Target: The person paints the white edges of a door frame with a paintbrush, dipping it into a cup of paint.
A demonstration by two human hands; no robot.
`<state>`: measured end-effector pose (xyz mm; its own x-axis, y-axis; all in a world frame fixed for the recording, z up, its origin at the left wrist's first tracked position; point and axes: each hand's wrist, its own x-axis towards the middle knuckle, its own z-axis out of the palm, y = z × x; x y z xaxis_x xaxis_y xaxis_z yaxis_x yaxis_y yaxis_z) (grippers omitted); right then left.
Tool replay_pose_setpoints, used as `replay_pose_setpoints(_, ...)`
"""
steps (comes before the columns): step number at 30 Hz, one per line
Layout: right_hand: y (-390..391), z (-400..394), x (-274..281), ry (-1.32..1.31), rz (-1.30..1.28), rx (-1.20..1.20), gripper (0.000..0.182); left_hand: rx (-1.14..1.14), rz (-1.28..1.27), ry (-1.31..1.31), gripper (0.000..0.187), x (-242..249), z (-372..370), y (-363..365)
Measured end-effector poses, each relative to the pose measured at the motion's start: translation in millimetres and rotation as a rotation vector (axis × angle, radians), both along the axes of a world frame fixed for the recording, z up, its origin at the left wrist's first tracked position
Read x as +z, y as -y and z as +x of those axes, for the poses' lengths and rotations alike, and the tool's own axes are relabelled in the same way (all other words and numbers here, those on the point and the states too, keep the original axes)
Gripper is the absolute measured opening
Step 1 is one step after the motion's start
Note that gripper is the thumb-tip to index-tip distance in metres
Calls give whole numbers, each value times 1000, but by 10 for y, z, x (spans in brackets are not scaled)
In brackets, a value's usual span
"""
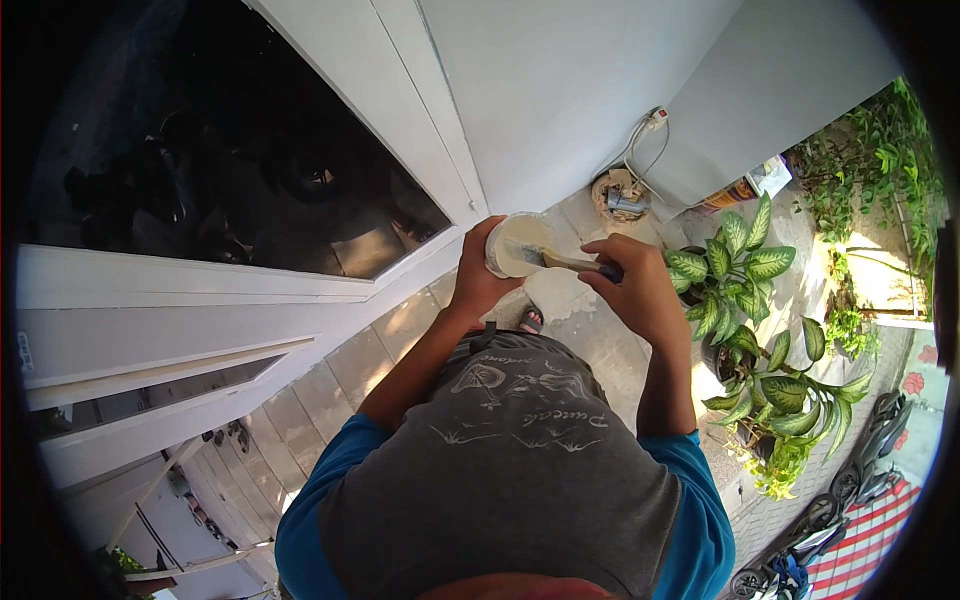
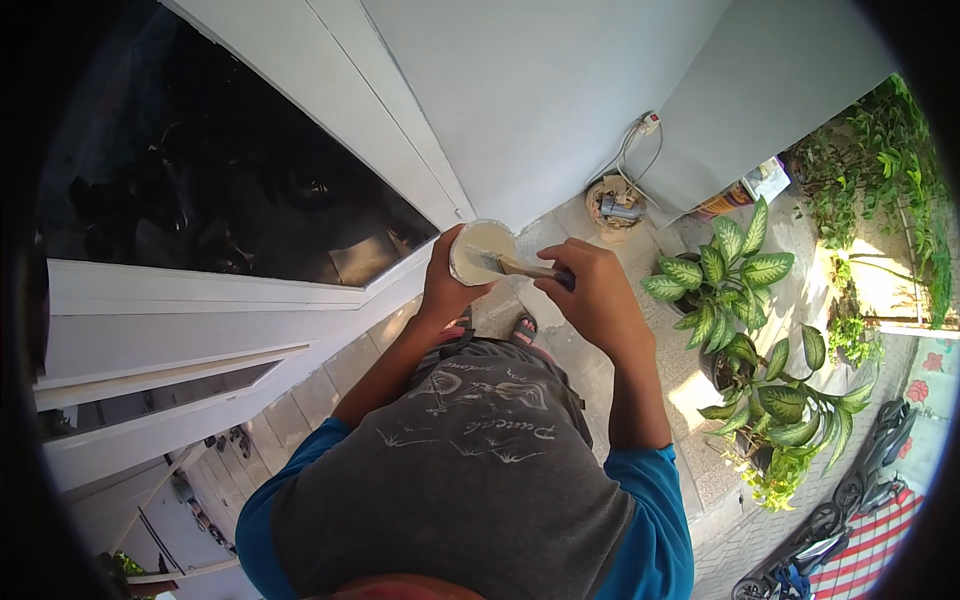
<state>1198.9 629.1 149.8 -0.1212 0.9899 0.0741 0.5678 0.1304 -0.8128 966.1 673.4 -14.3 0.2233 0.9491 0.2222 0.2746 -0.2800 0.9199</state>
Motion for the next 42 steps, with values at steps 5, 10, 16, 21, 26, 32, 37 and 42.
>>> replay_pose_setpoints(5,-114,-45,-289,78,-34,78,18,-22,34,-22,93,-252,-152,-115)
replay_pose_setpoints(10,-213,-59,-625,-165,-314,28,17,39,-83,35,90,-301,-315,-177)
replay_pose_setpoints(16,-318,-156,-1032,-710,-524,-5,15,36,-90,0,93,-301,-653,-249)
replay_pose_setpoints(21,-654,-313,-1831,-860,-449,-127,20,83,-74,-16,92,-525,-1180,-244)
replay_pose_setpoints(26,-1094,-823,-2766,-753,-426,-239,19,133,-114,-104,85,-596,-1646,-240)
replay_pose_setpoints(32,-1438,-1376,-3515,-866,-322,-286,16,111,-164,-147,85,-644,-1981,-258)
replay_pose_setpoints(37,-1513,-1621,-4094,-676,-381,-531,16,103,-161,-185,85,-651,-2164,-304)
replay_pose_setpoints(42,-1547,-1706,-3840,-344,-381,-672,16,84,-188,-167,85,-748,-2319,-364)
